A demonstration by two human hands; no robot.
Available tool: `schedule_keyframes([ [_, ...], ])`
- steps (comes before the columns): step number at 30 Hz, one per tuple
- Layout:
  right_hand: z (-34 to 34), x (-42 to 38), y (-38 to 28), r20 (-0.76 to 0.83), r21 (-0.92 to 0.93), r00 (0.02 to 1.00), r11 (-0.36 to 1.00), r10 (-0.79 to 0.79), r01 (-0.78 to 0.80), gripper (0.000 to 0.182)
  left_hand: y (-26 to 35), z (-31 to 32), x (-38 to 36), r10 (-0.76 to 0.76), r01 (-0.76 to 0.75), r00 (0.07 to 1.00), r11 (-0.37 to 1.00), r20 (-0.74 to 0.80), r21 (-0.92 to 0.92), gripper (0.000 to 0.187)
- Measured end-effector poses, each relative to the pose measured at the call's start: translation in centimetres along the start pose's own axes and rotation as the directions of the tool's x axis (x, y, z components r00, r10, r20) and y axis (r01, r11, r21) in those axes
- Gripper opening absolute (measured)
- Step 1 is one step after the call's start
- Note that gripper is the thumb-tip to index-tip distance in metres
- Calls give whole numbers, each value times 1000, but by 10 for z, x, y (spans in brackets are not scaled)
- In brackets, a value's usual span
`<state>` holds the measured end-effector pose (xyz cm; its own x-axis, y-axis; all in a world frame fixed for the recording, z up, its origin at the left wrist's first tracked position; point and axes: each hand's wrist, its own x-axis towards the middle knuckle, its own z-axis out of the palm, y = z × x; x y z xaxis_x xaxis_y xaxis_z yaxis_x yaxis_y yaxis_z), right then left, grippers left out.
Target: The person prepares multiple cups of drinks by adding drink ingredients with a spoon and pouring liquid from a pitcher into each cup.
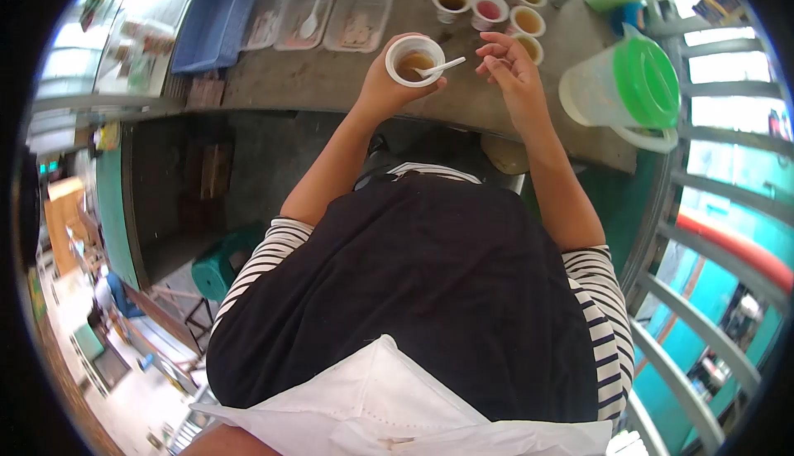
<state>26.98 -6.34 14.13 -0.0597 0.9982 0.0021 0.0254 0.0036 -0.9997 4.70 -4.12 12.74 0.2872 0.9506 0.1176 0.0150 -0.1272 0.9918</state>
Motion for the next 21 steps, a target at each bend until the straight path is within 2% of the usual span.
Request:
schedule_keyframes([
  [2, 17, 24, 9, 1, 42, 999, 998, 54, -54, 32, -9, -21, -11, -19, 20, 996, 1000, -91, 14, 67],
  [7, 93, 98, 27, 133, 9, 988, 997, 79, -81, 25, -21, -83, -35, -20, 40, 968, 996, -249, 77, 63],
  [9, 133, 136, 46, 259, -93, 957, 982, -134, 163, 23, -21, -110, -43, -1, 17, 953, 999, -304, 48, 61],
  [10, 154, 154, 54, 270, -86, 955, 984, -126, 154, 23, -26, -125, -48, -17, 45, 942, 996, -335, 78, 61],
  [12, 196, 190, 70, 371, -351, 884, 838, -284, 417, 23, -23, -153, -54, -42, 69, 934, 996, -355, 62, 61],
  [13, 213, 207, 76, 378, -342, 882, 842, -282, 416, 23, -22, -169, -56, -54, 75, 930, 996, -364, 44, 61],
  [15, 244, 235, 88, 575, -595, 795, 569, -193, 568, 26, -30, -201, -61, -85, 100, 932, 995, -352, 27, 63],
  [16, 258, 245, 95, 547, -747, 836, 421, -51, 514, 26, -36, -217, -64, -112, 121, 937, 993, -331, 6, 65],
  [17, 266, 251, 94, 548, -744, 835, 425, -52, 515, 26, -41, -232, -66, -139, 141, 941, 990, -308, -16, 66],
  [19, 271, 262, 91, 527, -849, 847, -12, 76, 529, 24, -52, -255, -73, -168, 188, 930, 982, -327, 31, 67],
  [21, 270, 273, 103, 506, -860, 861, -50, 40, 508, 19, -59, -276, -74, -198, 236, 920, 969, -339, 74, 68],
])
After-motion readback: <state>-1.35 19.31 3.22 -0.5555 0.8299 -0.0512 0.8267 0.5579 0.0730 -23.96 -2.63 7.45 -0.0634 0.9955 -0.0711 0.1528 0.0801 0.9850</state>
